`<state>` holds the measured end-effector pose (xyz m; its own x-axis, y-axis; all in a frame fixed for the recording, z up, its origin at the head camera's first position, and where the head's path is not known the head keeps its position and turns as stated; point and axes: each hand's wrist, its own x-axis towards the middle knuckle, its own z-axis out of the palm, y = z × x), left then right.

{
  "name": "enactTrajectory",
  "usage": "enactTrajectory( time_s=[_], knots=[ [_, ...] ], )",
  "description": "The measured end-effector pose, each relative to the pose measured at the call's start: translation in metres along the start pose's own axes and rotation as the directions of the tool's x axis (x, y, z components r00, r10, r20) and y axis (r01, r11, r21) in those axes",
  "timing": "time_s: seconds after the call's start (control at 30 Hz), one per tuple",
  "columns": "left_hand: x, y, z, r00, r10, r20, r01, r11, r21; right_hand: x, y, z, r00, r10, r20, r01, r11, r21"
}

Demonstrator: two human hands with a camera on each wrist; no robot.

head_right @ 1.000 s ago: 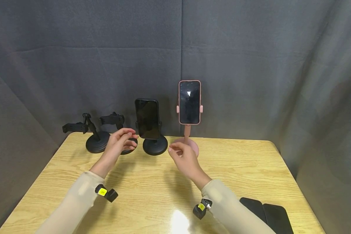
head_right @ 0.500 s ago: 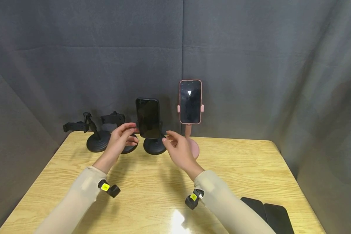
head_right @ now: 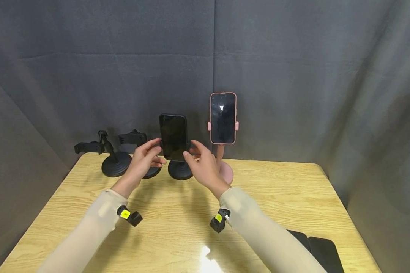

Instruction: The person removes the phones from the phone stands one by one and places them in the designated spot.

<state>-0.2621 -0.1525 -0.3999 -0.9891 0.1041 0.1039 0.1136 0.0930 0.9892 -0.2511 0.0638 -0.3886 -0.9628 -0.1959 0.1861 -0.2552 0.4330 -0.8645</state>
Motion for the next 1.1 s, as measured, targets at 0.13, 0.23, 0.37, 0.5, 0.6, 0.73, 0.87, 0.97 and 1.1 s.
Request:
enactTrajectory(
  time_s=[0.13,0.23,0.37,0.5,0.6,0.73,0.87,0.97,1.1],
  knots=[
    [0.002,0.002,0.001,1.000,0.016,-0.004,-0.016,1.000,0.017,0.004,-0.003,0.001,1.000,0.014,0.002,-0.014,1.000,-0.005],
    [0.005,0.003,0.002,1.000,0.029,-0.002,-0.029,0.999,0.029,0.006,-0.004,0.003,0.999,0.038,0.009,-0.038,0.999,0.006],
    [0.007,0.005,0.003,0.999,0.033,-0.001,-0.033,0.999,0.031,0.008,-0.006,0.005,0.998,0.058,0.014,-0.059,0.998,0.038],
    [0.008,0.007,0.005,1.000,0.029,0.000,-0.029,0.999,0.036,0.010,-0.008,0.009,0.997,0.076,0.018,-0.077,0.994,0.071],
    [0.009,0.007,0.006,1.000,0.029,0.002,-0.029,0.998,0.048,0.011,-0.009,0.011,0.996,0.089,0.019,-0.090,0.992,0.084],
    [0.010,0.007,0.005,1.000,0.026,0.003,-0.026,0.997,0.067,0.013,-0.010,0.010,0.996,0.085,0.022,-0.087,0.995,0.054],
    [0.011,0.008,0.005,1.000,0.011,0.022,-0.013,0.996,0.086,0.016,-0.009,0.009,0.999,0.047,0.013,-0.046,0.999,-0.029],
    [0.011,0.009,0.006,0.999,-0.006,0.039,0.003,0.996,0.093,0.018,-0.008,0.009,1.000,0.028,0.009,-0.027,0.998,-0.057],
    [0.012,0.009,0.007,0.998,-0.006,0.056,0.001,0.995,0.101,0.018,-0.007,0.008,0.999,0.034,0.013,-0.034,0.998,-0.044]
  ],
)
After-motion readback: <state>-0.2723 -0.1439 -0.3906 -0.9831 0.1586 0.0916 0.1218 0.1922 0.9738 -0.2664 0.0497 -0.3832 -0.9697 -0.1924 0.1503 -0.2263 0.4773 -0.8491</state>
